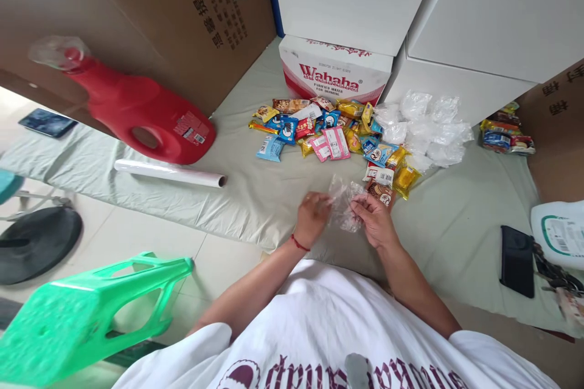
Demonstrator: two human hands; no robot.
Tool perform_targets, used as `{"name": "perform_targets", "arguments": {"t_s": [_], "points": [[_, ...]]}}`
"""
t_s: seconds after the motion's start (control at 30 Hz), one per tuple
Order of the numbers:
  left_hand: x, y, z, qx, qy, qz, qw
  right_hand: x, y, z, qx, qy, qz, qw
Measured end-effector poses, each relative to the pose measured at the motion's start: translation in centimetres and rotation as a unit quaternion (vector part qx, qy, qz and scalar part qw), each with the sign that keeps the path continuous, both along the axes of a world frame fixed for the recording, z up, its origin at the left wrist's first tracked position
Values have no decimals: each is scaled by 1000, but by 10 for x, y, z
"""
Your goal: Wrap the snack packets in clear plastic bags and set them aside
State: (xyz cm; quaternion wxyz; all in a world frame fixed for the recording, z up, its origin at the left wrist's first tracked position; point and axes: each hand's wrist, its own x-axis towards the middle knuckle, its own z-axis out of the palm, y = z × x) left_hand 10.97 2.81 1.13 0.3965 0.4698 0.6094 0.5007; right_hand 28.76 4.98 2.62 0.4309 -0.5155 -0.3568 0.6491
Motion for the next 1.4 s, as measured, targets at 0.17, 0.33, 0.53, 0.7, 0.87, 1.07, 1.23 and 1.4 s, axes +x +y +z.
{"name": "perform_targets", "arguments": {"t_s": [0.17,0.33,0.53,0.7,0.87,1.07,1.23,1.4], "points": [[-24,23,-12,-87,-246,99,960,40,-4,-1,-34,-5,-76,996],[-45,27,-10,-138,-317,66,936,86,-16,-7,-72,-32,-98,992],[-48,15,-4,-95,-329,1,939,101,-20,-6,-48,-10,-99,994],[-80,3,10,38,-243,-162,956,101,-12,-8,-8,15,-121,993],[-113,-12,46,98,25,-422,901,89,5,-1,0,17,-89,996],[-127,-67,54,91,310,-439,839,48,49,2,-24,5,-3,1000],[-139,-102,43,69,348,-433,829,-5,84,6,-24,-43,116,992],[-113,-82,47,137,279,-49,949,-49,91,33,54,-72,253,963]]}}
